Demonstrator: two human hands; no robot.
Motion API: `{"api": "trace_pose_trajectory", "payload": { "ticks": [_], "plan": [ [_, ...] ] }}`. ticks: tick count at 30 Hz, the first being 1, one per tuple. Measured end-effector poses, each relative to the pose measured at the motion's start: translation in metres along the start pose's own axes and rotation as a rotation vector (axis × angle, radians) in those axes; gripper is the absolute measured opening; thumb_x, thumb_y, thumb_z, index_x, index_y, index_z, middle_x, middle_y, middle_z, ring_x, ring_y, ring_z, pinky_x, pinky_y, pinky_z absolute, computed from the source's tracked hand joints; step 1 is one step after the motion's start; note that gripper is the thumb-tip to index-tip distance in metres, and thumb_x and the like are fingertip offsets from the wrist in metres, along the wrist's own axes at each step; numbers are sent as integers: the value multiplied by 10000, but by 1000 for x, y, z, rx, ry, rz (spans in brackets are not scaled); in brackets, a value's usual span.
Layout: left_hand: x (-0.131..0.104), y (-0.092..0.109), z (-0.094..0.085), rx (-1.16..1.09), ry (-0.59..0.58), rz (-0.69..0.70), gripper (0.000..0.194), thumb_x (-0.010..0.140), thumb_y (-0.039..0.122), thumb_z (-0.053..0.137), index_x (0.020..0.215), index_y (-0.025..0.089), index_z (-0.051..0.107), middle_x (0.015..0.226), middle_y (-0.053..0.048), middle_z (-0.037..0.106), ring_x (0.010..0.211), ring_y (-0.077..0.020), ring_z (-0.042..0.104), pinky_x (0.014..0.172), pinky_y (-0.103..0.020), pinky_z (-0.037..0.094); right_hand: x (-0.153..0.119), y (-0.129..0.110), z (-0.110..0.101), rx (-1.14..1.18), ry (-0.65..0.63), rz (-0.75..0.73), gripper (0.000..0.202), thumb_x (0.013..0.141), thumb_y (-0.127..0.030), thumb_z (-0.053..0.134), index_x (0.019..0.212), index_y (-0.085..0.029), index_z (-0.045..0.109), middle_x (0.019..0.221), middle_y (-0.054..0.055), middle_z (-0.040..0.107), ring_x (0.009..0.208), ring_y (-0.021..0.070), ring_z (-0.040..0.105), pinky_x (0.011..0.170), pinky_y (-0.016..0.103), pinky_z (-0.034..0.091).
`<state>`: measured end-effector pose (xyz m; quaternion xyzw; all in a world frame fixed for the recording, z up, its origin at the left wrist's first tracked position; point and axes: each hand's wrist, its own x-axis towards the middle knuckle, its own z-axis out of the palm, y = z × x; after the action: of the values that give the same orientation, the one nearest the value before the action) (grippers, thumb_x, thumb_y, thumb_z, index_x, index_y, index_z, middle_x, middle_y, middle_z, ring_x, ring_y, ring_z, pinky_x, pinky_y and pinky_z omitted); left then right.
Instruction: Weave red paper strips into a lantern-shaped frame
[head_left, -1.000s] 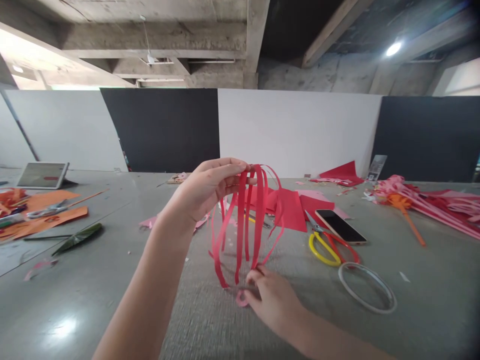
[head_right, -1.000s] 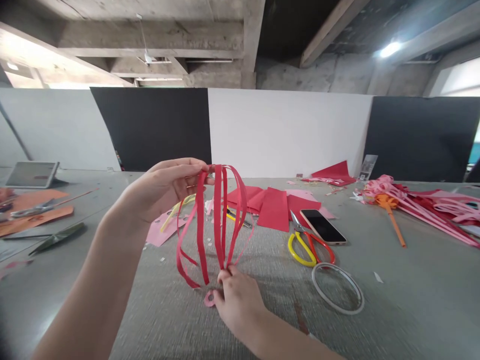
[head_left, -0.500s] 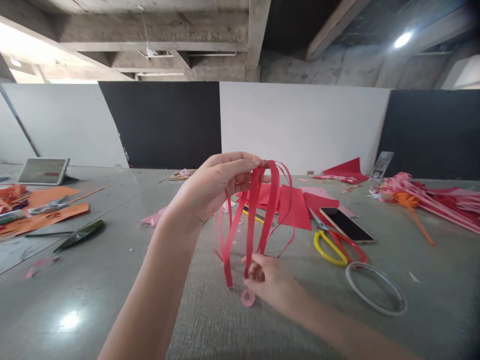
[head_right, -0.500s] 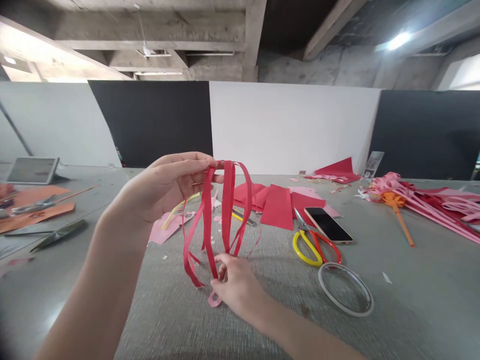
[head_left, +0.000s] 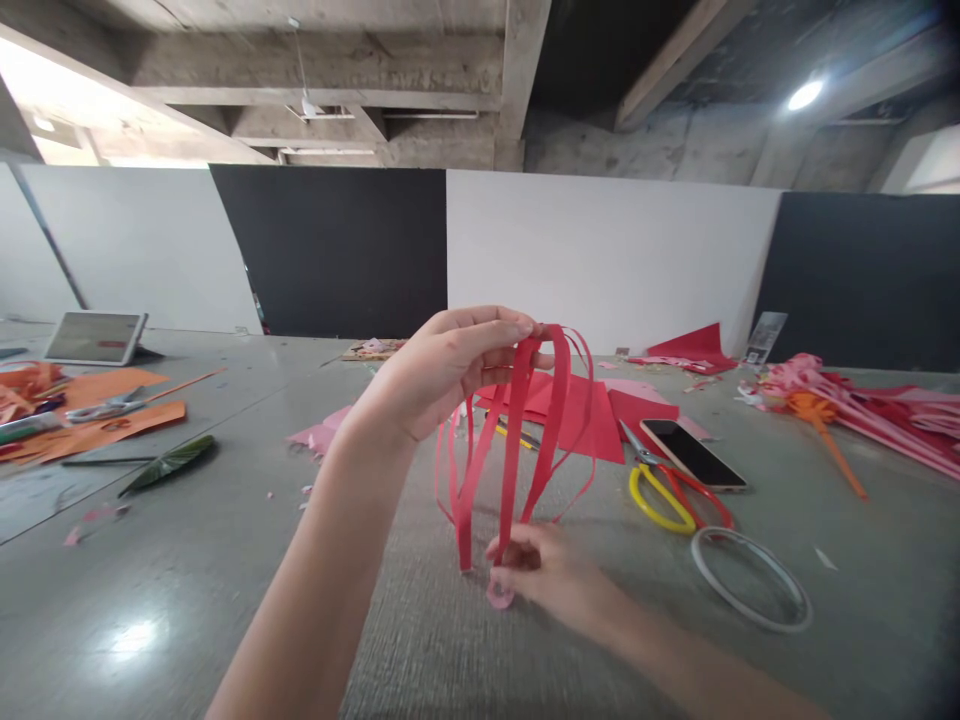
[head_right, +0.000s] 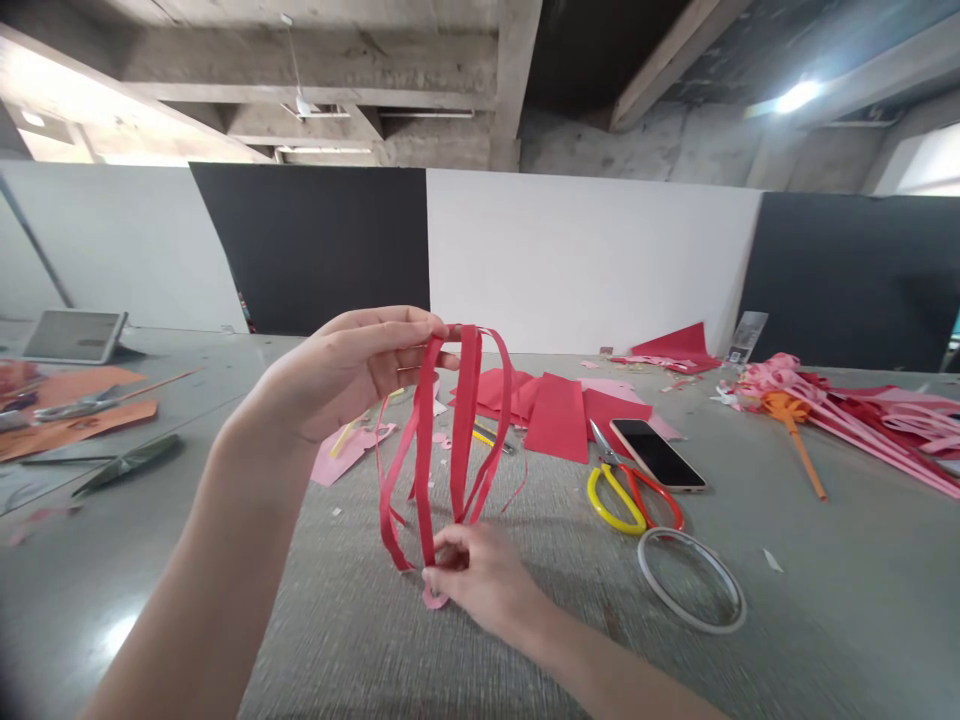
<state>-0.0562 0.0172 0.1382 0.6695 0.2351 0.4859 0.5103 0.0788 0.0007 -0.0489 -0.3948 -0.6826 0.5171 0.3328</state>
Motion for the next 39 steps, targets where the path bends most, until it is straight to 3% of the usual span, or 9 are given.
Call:
{"api": "trace_pose_trajectory", "payload": {
  "ticks": [3,7,13,15,18,22,29,32,39],
  "plan": [
    [0,0,0,-1,1,7,93,732,200,556,716,129,614,753,-25,605,668,-90,538,652,-223,402,-1,2,1,57,-34,25,121,714,-158,512,612,-156,577,551,6,612,466,85,557,443,171,415],
    [-1,0,-1,-8,-14,14,102,738,201,550,728,123,615,769,-30,603,708,-102,549,676,-228,406,-4,6,-2,111,-62,51,180,749,-217,497,623,-143,601,605,30,636,472,78,547,458,180,419],
    [0,-2,-2,-1,-26,12,97,733,204,561,730,124,615,750,-25,594,680,-89,541,639,-213,411,-17,8,-6,250,91,181,123,688,-284,615,711,-165,636,693,24,670,603,99,589,573,198,443],
    [1,-2,-2,-4,-42,10,94,736,197,558,729,121,612,752,-25,591,684,-88,543,636,-209,416,-19,6,-6,300,53,169,106,690,-263,608,690,-162,641,692,25,674,630,109,603,617,216,458],
    [2,-4,-3,-20,-58,3,92,748,179,540,730,117,606,790,-33,597,733,-100,557,681,-219,426,-19,6,-7,316,-8,88,66,686,-209,597,661,-165,639,680,16,676,649,122,621,632,226,471],
    [2,-5,-3,-1,-49,-8,94,748,185,538,737,119,604,830,-39,606,751,-109,567,711,-232,427,-19,10,-7,231,35,-16,36,660,-165,611,648,-187,637,653,-13,675,648,130,638,628,224,482],
    [3,-8,-2,15,-78,-38,109,756,198,533,764,114,602,840,-56,607,730,-108,567,729,-244,426,-24,9,-5,-340,104,-381,145,681,-103,578,706,-220,661,746,-5,698,687,154,643,642,215,480],
    [3,-9,-1,15,-85,-52,111,755,201,534,778,118,604,815,-57,609,717,-105,566,734,-250,425,-26,11,-5,-472,121,-528,189,690,-90,562,761,-239,654,792,-10,705,714,160,651,682,222,479],
    [2,-9,2,27,-106,-50,114,762,195,519,767,115,602,807,-52,604,716,-102,566,757,-264,419,-28,15,-8,-628,166,-635,171,716,-75,511,764,-186,631,742,42,701,686,180,654,655,241,495]
  ]
}}
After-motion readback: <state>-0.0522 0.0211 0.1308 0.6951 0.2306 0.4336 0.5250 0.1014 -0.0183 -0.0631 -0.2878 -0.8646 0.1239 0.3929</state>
